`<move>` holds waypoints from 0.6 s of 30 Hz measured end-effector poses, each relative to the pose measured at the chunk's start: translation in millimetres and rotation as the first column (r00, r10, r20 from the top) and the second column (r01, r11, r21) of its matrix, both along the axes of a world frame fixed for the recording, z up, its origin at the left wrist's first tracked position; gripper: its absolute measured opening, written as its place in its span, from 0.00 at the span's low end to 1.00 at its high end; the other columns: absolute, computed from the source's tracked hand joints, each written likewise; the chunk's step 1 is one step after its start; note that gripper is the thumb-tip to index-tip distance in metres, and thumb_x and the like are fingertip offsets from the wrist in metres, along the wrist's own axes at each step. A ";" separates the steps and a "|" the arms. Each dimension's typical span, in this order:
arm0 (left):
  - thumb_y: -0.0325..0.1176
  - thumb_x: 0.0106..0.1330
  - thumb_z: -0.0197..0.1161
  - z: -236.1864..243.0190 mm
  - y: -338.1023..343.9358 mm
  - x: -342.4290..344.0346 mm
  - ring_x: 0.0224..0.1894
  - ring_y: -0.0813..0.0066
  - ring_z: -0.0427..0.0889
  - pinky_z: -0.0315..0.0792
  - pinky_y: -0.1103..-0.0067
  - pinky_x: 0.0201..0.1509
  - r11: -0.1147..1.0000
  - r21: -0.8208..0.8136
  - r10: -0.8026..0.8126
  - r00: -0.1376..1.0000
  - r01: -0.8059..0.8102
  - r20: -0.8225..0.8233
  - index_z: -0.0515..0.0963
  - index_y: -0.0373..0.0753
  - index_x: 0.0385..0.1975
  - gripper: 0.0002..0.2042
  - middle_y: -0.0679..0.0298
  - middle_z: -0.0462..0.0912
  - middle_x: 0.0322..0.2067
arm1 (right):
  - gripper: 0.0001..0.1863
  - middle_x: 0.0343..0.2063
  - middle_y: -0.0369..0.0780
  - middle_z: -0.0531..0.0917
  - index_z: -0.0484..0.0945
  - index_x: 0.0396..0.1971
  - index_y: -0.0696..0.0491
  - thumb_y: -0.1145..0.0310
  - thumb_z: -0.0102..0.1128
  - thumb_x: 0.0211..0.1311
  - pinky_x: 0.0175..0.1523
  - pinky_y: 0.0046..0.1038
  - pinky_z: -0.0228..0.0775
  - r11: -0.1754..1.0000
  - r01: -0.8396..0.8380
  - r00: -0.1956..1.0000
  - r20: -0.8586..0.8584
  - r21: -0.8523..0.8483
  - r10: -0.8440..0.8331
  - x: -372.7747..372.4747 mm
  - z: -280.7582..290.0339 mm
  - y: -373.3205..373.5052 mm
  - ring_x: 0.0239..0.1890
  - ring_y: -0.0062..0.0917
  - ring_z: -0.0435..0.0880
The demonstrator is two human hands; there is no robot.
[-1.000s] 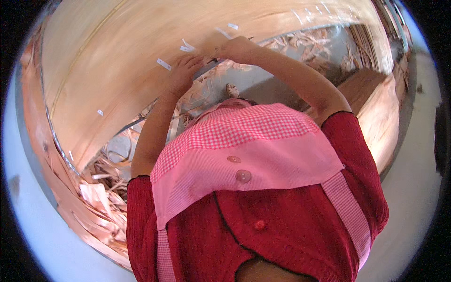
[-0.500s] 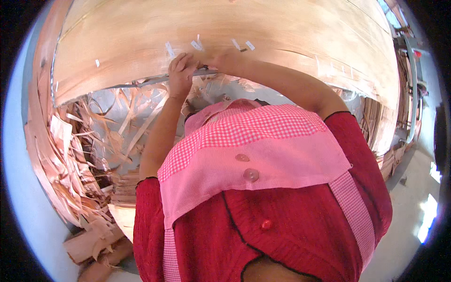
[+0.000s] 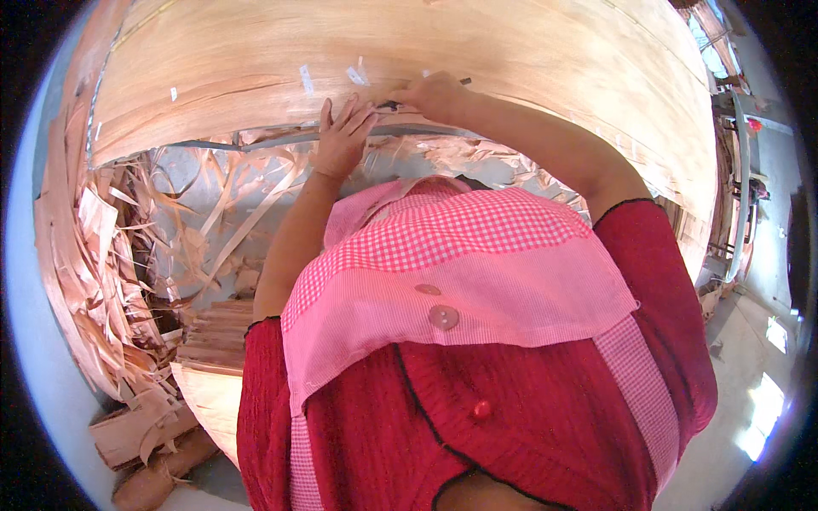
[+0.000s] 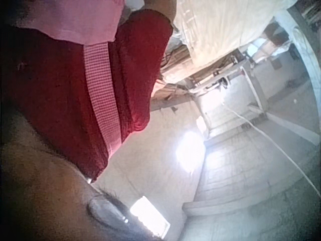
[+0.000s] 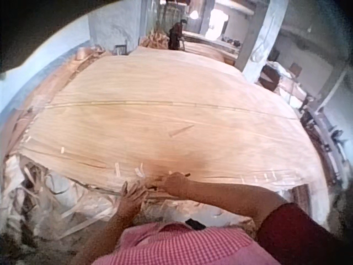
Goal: The person prepares wood veneer by taping seams between large sheets, trimming excess strips with a handheld blade, and stacking the completed sheets onto a pile.
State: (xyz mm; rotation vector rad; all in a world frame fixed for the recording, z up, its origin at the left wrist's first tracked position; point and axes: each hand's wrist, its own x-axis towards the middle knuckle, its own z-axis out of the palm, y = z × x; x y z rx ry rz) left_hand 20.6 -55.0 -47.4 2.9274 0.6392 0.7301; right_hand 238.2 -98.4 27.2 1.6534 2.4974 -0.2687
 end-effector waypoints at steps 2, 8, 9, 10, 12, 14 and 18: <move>0.27 0.50 0.53 -1.7 -2.1 -0.5 0.59 0.69 0.59 0.46 0.56 0.60 1.000 0.007 -0.017 1.000 0.017 0.004 0.73 0.45 0.41 0.16 0.71 0.70 0.49 | 0.20 0.32 0.41 0.77 0.64 0.50 0.38 0.67 0.45 0.55 0.30 0.35 0.70 0.998 0.055 0.998 0.027 -0.027 -0.054 4.0 3.1 -6.4 0.28 0.35 0.79; 0.30 0.48 0.54 -1.9 1.4 -0.4 0.58 0.69 0.60 0.46 0.55 0.60 0.997 0.079 -0.021 0.999 0.024 -0.039 0.74 0.45 0.39 0.15 0.72 0.70 0.48 | 0.21 0.25 0.41 0.79 0.65 0.50 0.39 0.62 0.50 0.53 0.29 0.33 0.68 0.973 0.211 0.977 -0.035 0.089 -0.209 33.5 10.2 -35.1 0.24 0.35 0.78; 0.30 0.48 0.55 -3.5 2.3 -4.3 0.58 0.69 0.60 0.46 0.55 0.60 0.997 0.079 -0.006 0.998 0.011 -0.063 0.74 0.45 0.39 0.15 0.71 0.70 0.48 | 0.20 0.25 0.42 0.79 0.67 0.49 0.40 0.60 0.51 0.52 0.30 0.33 0.68 0.941 0.332 0.935 -0.160 0.069 -0.318 19.3 19.0 -39.7 0.24 0.35 0.78; 0.30 0.48 0.55 -3.7 0.7 -3.8 0.58 0.69 0.60 0.46 0.55 0.60 0.997 0.071 -0.005 0.997 0.011 -0.082 0.74 0.45 0.39 0.15 0.71 0.70 0.48 | 0.20 0.25 0.42 0.79 0.68 0.47 0.41 0.59 0.52 0.52 0.31 0.34 0.68 0.890 0.455 0.860 -0.274 0.026 -0.432 11.1 24.3 -45.9 0.24 0.36 0.78; 0.30 0.49 0.55 -1.0 1.7 -1.4 0.58 0.69 0.60 0.45 0.55 0.60 0.999 0.041 -0.002 1.000 0.003 -0.023 0.74 0.45 0.39 0.14 0.70 0.70 0.48 | 0.17 0.25 0.43 0.78 0.73 0.41 0.46 0.58 0.53 0.50 0.30 0.35 0.69 0.903 0.429 0.869 -0.275 0.010 -0.410 4.9 17.3 -52.4 0.27 0.37 0.78; 0.30 0.51 0.55 -0.6 -0.6 -0.7 0.58 0.70 0.60 0.45 0.55 0.60 1.000 -0.001 -0.011 1.000 0.011 0.021 0.74 0.44 0.38 0.13 0.70 0.70 0.49 | 0.12 0.23 0.42 0.78 0.78 0.30 0.50 0.59 0.53 0.50 0.31 0.37 0.69 0.883 0.462 0.877 -0.111 -0.077 -0.468 -6.2 16.1 -58.7 0.28 0.37 0.78; 0.32 0.54 0.54 6.2 0.2 -0.8 0.58 0.71 0.61 0.44 0.57 0.61 0.998 -0.058 -0.034 0.997 0.037 0.064 0.73 0.44 0.38 0.10 0.70 0.70 0.49 | 0.13 0.24 0.42 0.78 0.75 0.33 0.47 0.58 0.56 0.48 0.33 0.38 0.66 0.866 0.498 0.826 -0.281 -0.040 -0.488 -1.6 -8.1 -61.0 0.30 0.36 0.77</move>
